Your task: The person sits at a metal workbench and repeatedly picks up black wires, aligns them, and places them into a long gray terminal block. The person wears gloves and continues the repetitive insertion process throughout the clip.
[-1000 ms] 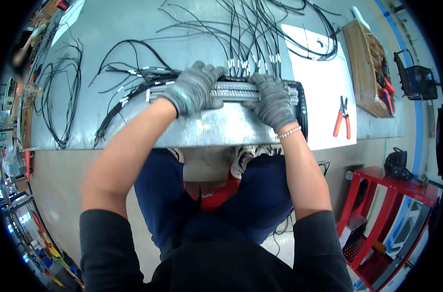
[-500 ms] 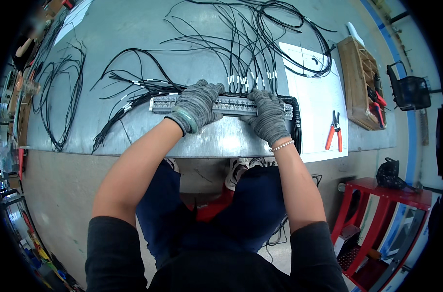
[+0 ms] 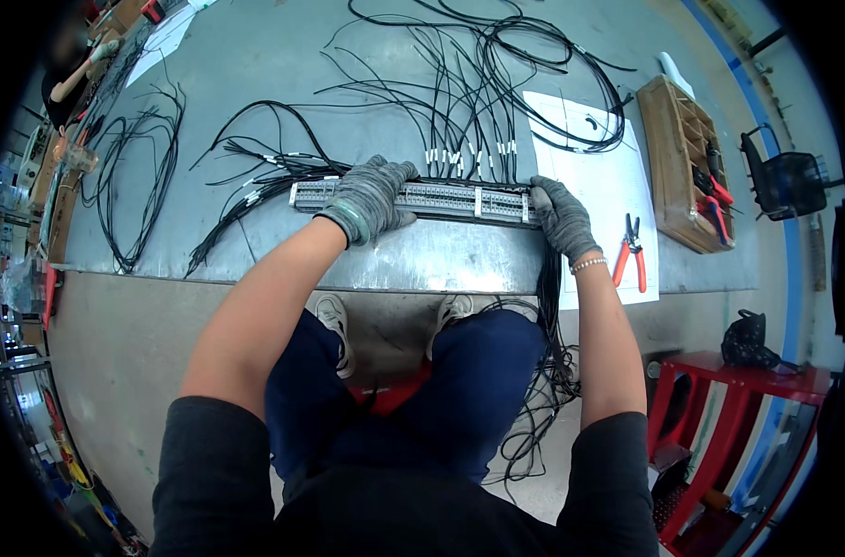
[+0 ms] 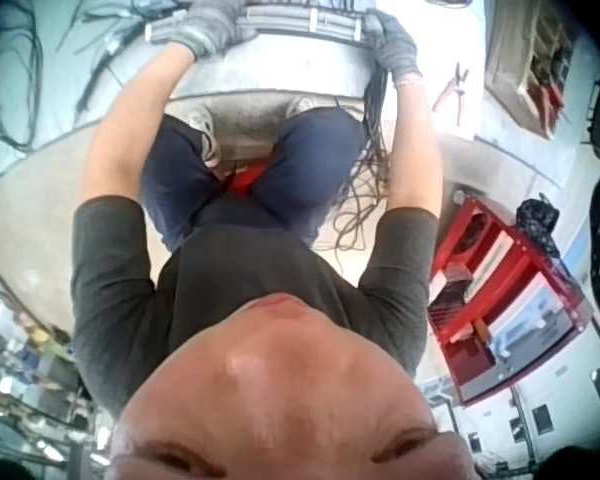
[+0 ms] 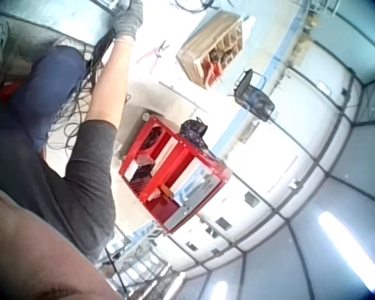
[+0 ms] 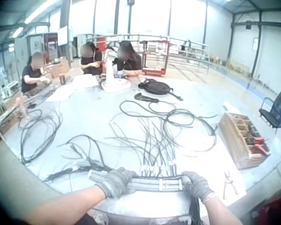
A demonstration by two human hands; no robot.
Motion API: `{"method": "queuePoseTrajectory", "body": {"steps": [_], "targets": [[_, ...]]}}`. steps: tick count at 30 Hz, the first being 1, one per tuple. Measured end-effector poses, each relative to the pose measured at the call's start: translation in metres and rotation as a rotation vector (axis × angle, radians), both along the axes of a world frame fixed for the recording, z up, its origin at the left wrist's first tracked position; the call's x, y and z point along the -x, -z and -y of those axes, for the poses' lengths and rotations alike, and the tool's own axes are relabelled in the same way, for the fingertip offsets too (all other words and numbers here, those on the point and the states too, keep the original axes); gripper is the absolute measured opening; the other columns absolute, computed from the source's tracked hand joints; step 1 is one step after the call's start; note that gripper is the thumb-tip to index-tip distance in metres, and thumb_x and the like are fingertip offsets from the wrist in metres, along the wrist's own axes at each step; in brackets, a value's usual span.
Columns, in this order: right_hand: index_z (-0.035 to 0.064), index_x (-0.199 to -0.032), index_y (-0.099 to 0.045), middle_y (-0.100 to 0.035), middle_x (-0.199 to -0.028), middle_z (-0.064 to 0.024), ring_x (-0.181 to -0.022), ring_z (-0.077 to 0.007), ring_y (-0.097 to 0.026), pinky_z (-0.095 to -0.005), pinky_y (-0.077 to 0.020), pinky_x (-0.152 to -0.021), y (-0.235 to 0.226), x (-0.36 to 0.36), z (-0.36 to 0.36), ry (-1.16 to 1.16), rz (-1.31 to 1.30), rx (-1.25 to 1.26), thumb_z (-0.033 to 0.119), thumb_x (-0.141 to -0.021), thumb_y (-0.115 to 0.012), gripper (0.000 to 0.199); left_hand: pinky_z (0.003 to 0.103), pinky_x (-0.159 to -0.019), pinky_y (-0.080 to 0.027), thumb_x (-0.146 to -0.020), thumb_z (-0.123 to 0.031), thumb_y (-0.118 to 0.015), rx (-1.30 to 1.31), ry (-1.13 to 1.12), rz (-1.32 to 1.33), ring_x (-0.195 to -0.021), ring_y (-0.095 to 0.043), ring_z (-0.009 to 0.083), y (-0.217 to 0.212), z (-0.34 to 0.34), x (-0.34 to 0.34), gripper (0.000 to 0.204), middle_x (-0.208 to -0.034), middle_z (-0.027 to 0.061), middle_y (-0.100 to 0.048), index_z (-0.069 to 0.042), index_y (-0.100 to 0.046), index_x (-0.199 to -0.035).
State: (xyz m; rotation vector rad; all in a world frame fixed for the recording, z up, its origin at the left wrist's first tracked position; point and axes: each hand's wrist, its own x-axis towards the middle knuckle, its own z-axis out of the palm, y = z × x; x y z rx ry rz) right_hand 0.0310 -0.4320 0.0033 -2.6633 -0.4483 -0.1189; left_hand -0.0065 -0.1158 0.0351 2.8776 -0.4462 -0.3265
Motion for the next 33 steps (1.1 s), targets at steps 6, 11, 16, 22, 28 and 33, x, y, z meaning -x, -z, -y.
{"method": "queuePoseTrajectory", "body": {"steps": [6, 11, 16, 22, 28, 33], "targets": [[0.0055, -0.114, -0.062, -0.061, -0.113, -0.0162, -0.104, -0.0349, -0.059, -0.0406, -0.0452, -0.092, 0.041, 0.015, -0.006, 0.118, 0.162, -0.03, 0.027, -0.095, -0.047, 0.032, 0.04, -0.096, -0.045, -0.07, -0.039, -0.075, 0.016, -0.01, -0.007, -0.108, -0.055, 0.0319, 0.002, 0.002, 0.003, 0.064, -0.111, 0.0145, -0.062, -0.01, -0.056, -0.124], [0.0092, -0.118, -0.062, -0.059, -0.12, -0.0143, -0.109, -0.0331, -0.055, -0.0419, -0.0413, -0.098, 0.044, 0.01, -0.007, 0.138, 0.081, -0.139, 0.031, -0.095, -0.048, 0.035, 0.039, -0.096, -0.044, -0.071, -0.037, -0.075, -0.006, -0.073, -0.062, -0.107, -0.055, 0.0299, -0.003, 0.007, 0.002, 0.064, -0.109, 0.0148, -0.062, -0.01, -0.054, -0.125], [0.0098, -0.119, -0.061, -0.058, -0.123, -0.0141, -0.113, -0.0323, -0.054, -0.0409, -0.0404, -0.1, 0.042, 0.006, -0.008, 0.163, 0.063, -0.118, 0.03, -0.095, -0.046, 0.035, 0.038, -0.095, -0.044, -0.07, -0.034, -0.075, 0.05, -0.048, -0.004, -0.106, -0.056, 0.0292, 0.001, 0.001, 0.005, 0.062, -0.11, 0.014, -0.062, -0.01, -0.055, -0.124], [0.0122, -0.119, -0.061, -0.056, -0.128, -0.0133, -0.119, -0.0337, -0.051, -0.042, -0.0391, -0.102, 0.036, 0.001, -0.003, 0.199, 0.089, 0.127, 0.03, -0.094, -0.047, 0.034, 0.039, -0.094, -0.044, -0.071, -0.032, -0.075, 0.096, -0.031, 0.026, -0.106, -0.056, 0.03, -0.001, 0.002, 0.004, 0.058, -0.107, 0.0155, -0.061, -0.01, -0.056, -0.121], [0.0129, -0.106, -0.065, -0.066, -0.102, -0.01, -0.096, -0.0314, -0.061, -0.0419, -0.0475, -0.086, -0.018, 0.01, -0.094, 0.095, 0.246, 0.067, 0.02, -0.083, -0.062, 0.024, 0.039, -0.094, -0.044, -0.071, -0.033, -0.075, 0.103, -0.034, 0.042, -0.106, -0.054, 0.0298, 0.008, -0.003, 0.006, 0.059, -0.106, 0.0154, -0.061, -0.008, -0.055, -0.121], [0.0144, -0.092, -0.071, -0.069, -0.087, -0.0088, -0.083, -0.0257, -0.065, -0.0372, -0.0498, -0.08, -0.017, -0.002, -0.149, 0.057, -0.249, -0.021, 0.029, -0.083, -0.065, 0.018, 0.039, -0.093, -0.045, -0.071, -0.038, -0.075, 0.086, -0.025, 0.047, -0.105, -0.055, 0.0287, 0.02, -0.003, 0.003, 0.062, -0.11, 0.012, -0.061, -0.009, -0.055, -0.122]]}}
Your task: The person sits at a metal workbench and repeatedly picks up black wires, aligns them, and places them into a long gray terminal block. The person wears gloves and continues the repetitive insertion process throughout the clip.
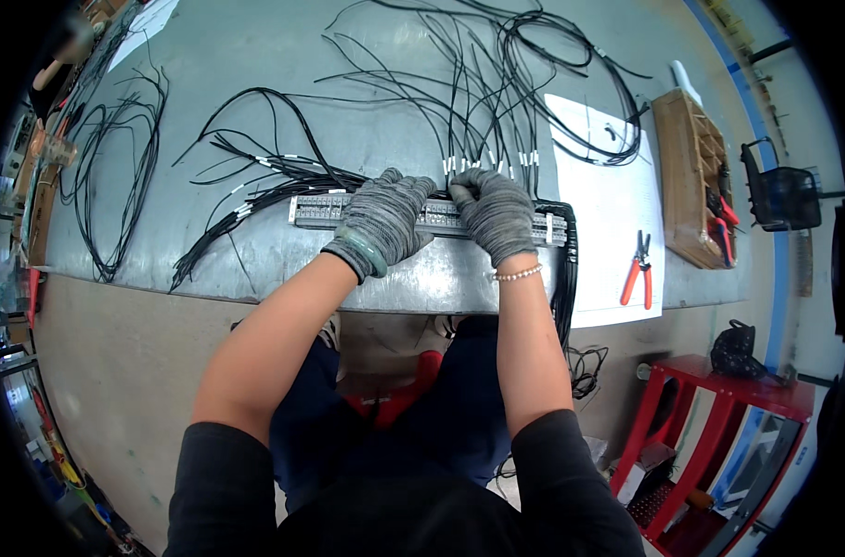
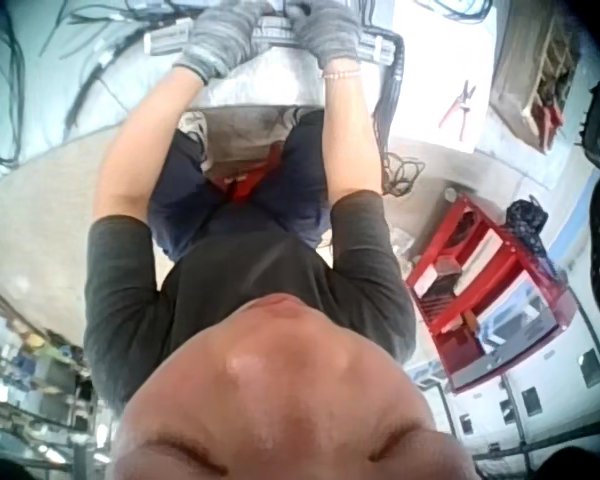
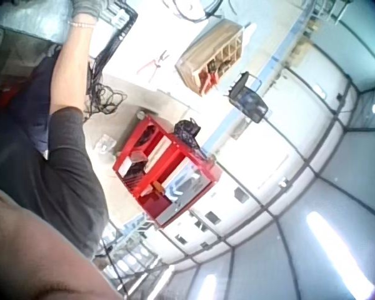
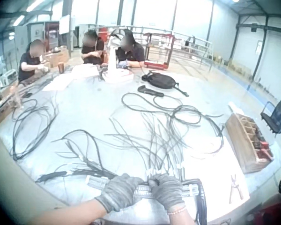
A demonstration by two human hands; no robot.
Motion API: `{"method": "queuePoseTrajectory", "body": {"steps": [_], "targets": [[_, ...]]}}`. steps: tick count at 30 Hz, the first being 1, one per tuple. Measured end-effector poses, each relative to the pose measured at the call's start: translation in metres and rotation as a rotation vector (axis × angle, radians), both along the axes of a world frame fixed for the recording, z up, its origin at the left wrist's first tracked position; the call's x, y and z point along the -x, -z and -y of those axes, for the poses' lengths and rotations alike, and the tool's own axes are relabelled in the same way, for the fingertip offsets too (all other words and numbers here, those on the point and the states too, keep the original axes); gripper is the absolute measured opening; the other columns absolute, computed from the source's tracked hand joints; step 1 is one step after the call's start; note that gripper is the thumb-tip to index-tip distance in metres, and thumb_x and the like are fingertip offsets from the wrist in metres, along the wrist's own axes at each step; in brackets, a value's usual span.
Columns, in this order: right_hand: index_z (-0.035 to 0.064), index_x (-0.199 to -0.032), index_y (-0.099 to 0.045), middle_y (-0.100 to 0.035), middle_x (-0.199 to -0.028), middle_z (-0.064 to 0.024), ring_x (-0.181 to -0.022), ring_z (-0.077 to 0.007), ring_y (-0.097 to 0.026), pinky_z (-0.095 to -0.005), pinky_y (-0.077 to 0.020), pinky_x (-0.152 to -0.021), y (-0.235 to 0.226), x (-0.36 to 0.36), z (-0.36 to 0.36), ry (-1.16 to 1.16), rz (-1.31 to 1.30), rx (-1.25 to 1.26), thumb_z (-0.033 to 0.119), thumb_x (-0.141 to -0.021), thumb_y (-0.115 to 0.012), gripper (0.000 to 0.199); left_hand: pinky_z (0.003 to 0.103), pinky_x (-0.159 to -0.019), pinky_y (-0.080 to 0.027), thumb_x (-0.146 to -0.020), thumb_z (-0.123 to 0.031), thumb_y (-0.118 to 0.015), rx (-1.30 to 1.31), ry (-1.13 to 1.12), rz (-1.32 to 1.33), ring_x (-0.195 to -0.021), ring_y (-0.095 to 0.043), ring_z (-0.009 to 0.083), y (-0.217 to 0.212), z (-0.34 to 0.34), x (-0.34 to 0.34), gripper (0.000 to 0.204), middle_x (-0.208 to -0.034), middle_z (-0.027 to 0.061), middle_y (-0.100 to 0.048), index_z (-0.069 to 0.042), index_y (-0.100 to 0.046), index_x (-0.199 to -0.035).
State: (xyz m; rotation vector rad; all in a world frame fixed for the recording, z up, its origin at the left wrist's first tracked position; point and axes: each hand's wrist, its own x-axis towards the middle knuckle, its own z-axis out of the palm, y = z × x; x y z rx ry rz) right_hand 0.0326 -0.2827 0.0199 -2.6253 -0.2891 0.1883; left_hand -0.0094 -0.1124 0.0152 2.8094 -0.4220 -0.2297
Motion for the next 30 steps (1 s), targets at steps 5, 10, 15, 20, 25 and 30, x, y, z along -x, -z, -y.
{"method": "queuePoseTrajectory", "body": {"steps": [5, 10, 15, 20, 25, 30], "targets": [[0.0127, -0.088, -0.071, -0.07, -0.084, -0.0074, -0.083, -0.0202, -0.066, -0.0339, -0.0507, -0.08, 0.0, -0.031, 0.004, 0.002, -0.379, -0.005, 0.039, -0.077, -0.072, 0.028, 0.04, -0.093, -0.045, -0.07, -0.04, -0.075, -0.023, 0.038, -0.004, -0.108, -0.054, 0.0296, -0.005, -0.002, -0.005, 0.064, -0.113, 0.0132, -0.061, -0.008, -0.055, -0.121], [0.0117, -0.09, -0.07, -0.069, -0.087, -0.0087, -0.085, -0.0213, -0.066, -0.0364, -0.0505, -0.082, 0.003, -0.037, 0.007, -0.022, -0.444, -0.001, 0.04, -0.076, -0.073, 0.031, 0.037, -0.084, -0.049, -0.074, -0.037, -0.075, 0.173, 0.039, -0.395, -0.095, -0.062, 0.0259, -0.027, -0.014, -0.047, 0.052, -0.1, 0.0131, -0.066, -0.008, -0.059, -0.113], [0.0113, -0.09, -0.069, -0.068, -0.09, -0.0086, -0.088, -0.0214, -0.065, -0.0369, -0.0491, -0.084, 0.003, -0.038, 0.008, -0.012, -0.448, 0.014, 0.038, -0.078, -0.073, 0.03, 0.038, -0.071, -0.05, -0.077, -0.025, -0.074, -0.106, 0.399, -0.465, -0.082, -0.062, 0.019, -0.053, -0.023, -0.123, 0.032, -0.091, 0.0097, -0.067, -0.01, -0.064, -0.104], [0.0111, -0.089, -0.068, -0.069, -0.087, -0.0089, -0.085, -0.0215, -0.065, -0.0367, -0.0495, -0.083, -0.004, -0.035, -0.001, -0.052, -0.414, -0.007, 0.037, -0.079, -0.072, 0.028, 0.028, -0.056, -0.047, -0.082, -0.025, -0.072, 0.035, -0.039, -0.233, -0.064, -0.06, 0.0128, -0.148, -0.121, -0.228, 0.02, -0.083, 0.001, -0.07, -0.012, -0.071, -0.098], [0.0098, -0.093, -0.069, -0.069, -0.087, -0.0099, -0.084, -0.022, -0.066, -0.037, -0.0502, -0.082, -0.003, -0.036, 0.003, -0.033, -0.406, 0.013, 0.036, -0.079, -0.072, 0.031, 0.038, -0.092, -0.045, -0.086, -0.032, -0.065, -0.358, -0.23, 0.492, -0.108, -0.058, 0.0329, -0.158, -0.12, -0.203, 0.037, -0.113, 0.0169, -0.064, -0.011, -0.063, -0.116], [0.0093, -0.088, -0.069, -0.069, -0.082, -0.0092, -0.079, -0.0206, -0.066, -0.0344, -0.0507, -0.079, -0.002, -0.033, 0.004, 0.005, -0.407, 0.004, 0.035, -0.077, -0.074, 0.028, 0.036, -0.087, -0.048, -0.088, -0.025, -0.063, -0.03, -0.155, 0.52, -0.095, -0.061, 0.0241, -0.087, -0.095, -0.111, 0.027, -0.105, 0.0124, -0.065, -0.009, -0.064, -0.11]]}}
